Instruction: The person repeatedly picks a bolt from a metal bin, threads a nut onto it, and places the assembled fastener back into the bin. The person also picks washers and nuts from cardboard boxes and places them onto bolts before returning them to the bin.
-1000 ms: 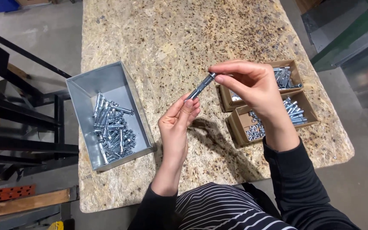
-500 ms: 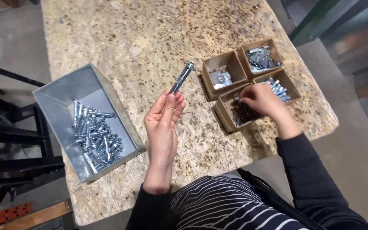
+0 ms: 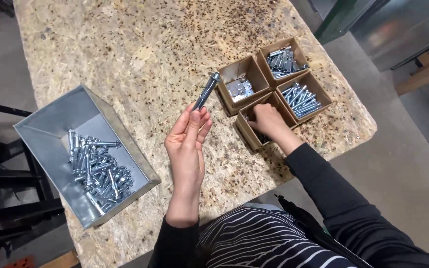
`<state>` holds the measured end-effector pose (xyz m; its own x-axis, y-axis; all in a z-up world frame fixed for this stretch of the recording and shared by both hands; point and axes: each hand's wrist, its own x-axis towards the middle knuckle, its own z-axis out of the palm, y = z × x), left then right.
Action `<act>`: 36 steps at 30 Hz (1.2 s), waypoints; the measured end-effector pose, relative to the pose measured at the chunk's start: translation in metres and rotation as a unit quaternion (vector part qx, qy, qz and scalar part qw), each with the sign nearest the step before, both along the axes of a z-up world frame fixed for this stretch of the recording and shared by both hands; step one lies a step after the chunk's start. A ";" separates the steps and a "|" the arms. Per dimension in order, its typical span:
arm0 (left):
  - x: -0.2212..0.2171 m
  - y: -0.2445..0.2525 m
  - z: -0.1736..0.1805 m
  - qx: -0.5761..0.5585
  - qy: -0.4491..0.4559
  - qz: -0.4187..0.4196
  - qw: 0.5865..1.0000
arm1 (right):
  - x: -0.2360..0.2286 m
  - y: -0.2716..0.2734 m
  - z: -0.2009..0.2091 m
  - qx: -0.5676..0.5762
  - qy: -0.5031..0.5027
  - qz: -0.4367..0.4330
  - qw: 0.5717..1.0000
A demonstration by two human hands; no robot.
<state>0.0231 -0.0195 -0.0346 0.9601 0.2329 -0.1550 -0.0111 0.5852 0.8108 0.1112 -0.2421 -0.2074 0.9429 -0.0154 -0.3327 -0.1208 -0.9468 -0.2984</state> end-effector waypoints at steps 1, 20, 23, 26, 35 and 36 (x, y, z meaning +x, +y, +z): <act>0.001 -0.001 0.000 0.002 -0.002 -0.001 1.000 | 0.001 0.003 0.002 0.020 0.017 -0.012 1.000; 0.012 -0.007 -0.008 0.023 -0.001 -0.003 1.000 | 0.019 -0.009 -0.027 0.114 0.040 -0.075 0.990; 0.014 -0.006 -0.010 0.028 -0.002 -0.002 1.000 | 0.009 -0.006 -0.001 0.102 0.048 -0.081 0.990; 0.016 -0.005 -0.007 0.028 0.003 -0.002 1.000 | -0.006 -0.018 0.066 0.165 -0.012 -0.019 0.986; 0.012 0.002 -0.001 0.025 -0.006 0.014 1.000 | -0.029 0.010 0.226 0.592 -0.192 0.031 0.782; 0.011 0.003 0.000 0.025 -0.007 0.021 0.999 | -0.025 0.018 0.232 0.593 -0.189 0.037 0.782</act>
